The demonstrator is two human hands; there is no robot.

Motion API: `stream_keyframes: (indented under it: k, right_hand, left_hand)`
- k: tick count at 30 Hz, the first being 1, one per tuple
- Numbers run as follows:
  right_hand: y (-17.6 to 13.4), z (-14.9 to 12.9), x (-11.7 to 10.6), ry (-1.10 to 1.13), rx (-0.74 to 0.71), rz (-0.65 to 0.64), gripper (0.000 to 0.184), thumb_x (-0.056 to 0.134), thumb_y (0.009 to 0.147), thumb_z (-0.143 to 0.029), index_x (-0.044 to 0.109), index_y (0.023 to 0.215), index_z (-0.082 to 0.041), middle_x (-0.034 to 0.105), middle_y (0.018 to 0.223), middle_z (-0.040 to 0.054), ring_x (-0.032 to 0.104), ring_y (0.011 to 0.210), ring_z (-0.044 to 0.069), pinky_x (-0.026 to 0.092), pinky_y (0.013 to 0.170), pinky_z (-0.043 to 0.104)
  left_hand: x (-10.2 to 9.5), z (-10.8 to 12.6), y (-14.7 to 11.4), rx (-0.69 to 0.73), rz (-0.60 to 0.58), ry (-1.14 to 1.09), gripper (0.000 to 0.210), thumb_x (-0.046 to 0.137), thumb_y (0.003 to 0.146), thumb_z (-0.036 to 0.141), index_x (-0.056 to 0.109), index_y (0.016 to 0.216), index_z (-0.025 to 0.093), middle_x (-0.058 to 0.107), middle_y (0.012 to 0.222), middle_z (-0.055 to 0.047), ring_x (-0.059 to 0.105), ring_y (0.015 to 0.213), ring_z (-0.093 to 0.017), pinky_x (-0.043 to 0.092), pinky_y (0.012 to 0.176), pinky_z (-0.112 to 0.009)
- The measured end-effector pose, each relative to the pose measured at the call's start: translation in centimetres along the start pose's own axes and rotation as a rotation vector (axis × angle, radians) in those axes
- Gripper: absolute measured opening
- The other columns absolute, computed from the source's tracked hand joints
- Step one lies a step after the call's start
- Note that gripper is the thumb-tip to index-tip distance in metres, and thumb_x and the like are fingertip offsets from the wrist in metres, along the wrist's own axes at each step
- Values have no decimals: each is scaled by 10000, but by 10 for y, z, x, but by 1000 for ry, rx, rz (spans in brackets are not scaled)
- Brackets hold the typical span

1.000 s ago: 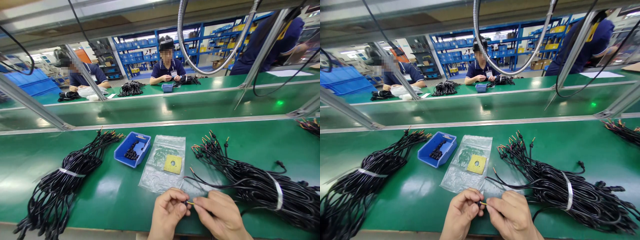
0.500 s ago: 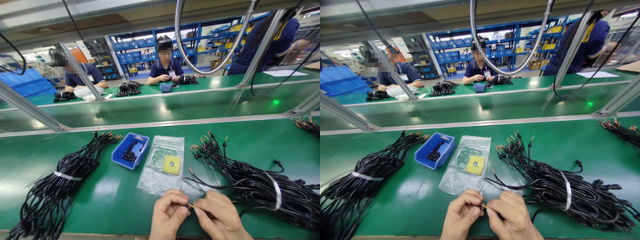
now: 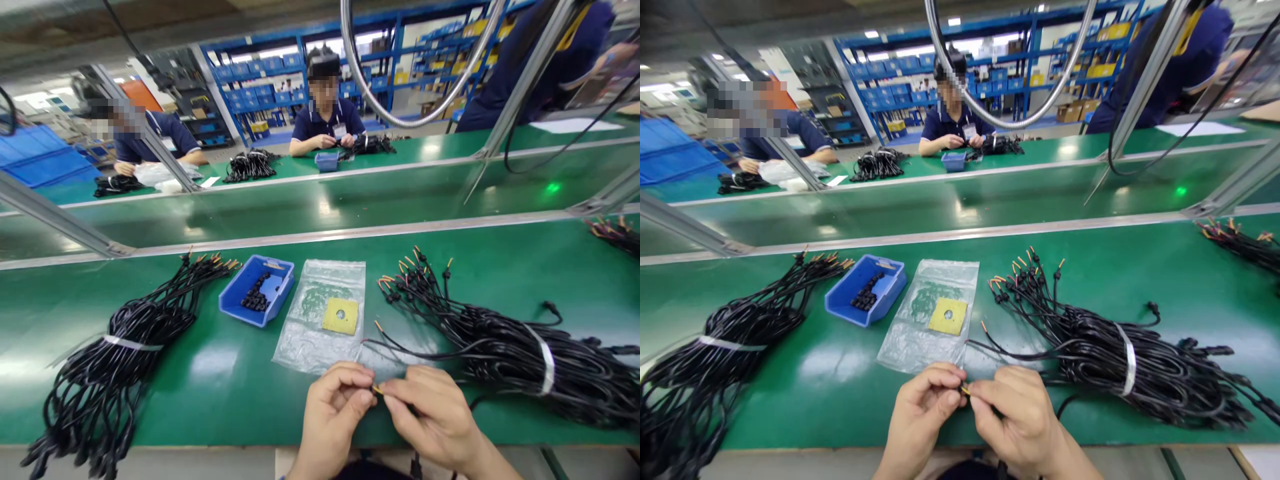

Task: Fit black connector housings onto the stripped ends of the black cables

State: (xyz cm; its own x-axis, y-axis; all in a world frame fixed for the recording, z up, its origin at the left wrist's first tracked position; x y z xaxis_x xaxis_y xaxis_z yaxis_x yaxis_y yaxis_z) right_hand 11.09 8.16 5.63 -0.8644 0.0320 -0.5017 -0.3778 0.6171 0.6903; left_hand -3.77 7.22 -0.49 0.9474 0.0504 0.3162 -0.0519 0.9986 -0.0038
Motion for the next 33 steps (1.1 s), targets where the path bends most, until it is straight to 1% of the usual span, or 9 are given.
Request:
stream_keyframes:
  k: [5,11,14,18,24,29,33]
  right_hand:
    - [-1,4,-4,36,49,25,130,590,852,-109,682,904,-186,678,640,-7,514,449,91,405,473,235]
    - [-2,5,-3,58,72,3,119,586,858,-104,674,891,-177,639,604,-15,498,462,90,398,486,237]
    - [-1,5,-3,56,64,1,119,573,868,-104,673,860,-168,609,577,-21,486,454,86,379,476,231]
    - [-1,7,-1,35,100,-20,120,574,871,-121,673,825,-169,594,562,-24,469,447,85,374,483,232]
    - [2,4,-1,10,61,-46,155,548,880,-118,672,806,-175,608,573,-17,478,455,84,367,489,229]
    - [5,4,-4,16,81,-7,160,536,883,-127,656,794,-182,574,537,-34,473,438,85,362,477,230]
    - [5,3,-5,37,83,23,141,548,887,-137,642,791,-180,600,560,-30,500,455,86,387,493,228]
  left_hand:
    - [4,-5,-2,-127,47,-101,225,849,702,271,743,864,157,763,847,-65,695,643,-123,606,638,-217]
    - [5,-7,-1,-160,41,-165,195,847,711,207,747,874,168,787,855,-42,708,636,-92,592,648,-166]
    - [6,-7,-1,-160,22,-182,174,842,721,203,755,867,169,789,861,-42,712,635,-90,592,653,-162]
    - [6,-7,-2,-155,14,-199,148,844,718,203,763,837,169,787,859,-41,719,638,-97,594,647,-165]
    - [4,-7,-1,-134,21,-198,133,840,724,209,770,832,175,784,846,-42,710,606,-90,595,635,-164]
    - [4,-2,-1,-71,14,-102,95,824,728,165,788,814,183,758,853,-40,725,667,-123,616,644,-189]
    - [4,0,0,-30,8,-47,79,800,746,144,795,807,194,743,849,-37,723,670,-128,624,634,-197]
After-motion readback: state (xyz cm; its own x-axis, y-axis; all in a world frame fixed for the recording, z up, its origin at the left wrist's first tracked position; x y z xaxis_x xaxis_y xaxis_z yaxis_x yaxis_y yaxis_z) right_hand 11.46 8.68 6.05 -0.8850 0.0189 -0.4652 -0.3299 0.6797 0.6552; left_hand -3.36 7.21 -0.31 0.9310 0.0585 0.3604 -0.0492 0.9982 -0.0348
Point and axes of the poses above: each hand's wrist, its own y-axis towards the middle knuckle, its own x-axis out of the palm, z = x × y, the point moved 7 cm from there along y, towards the middle knuckle
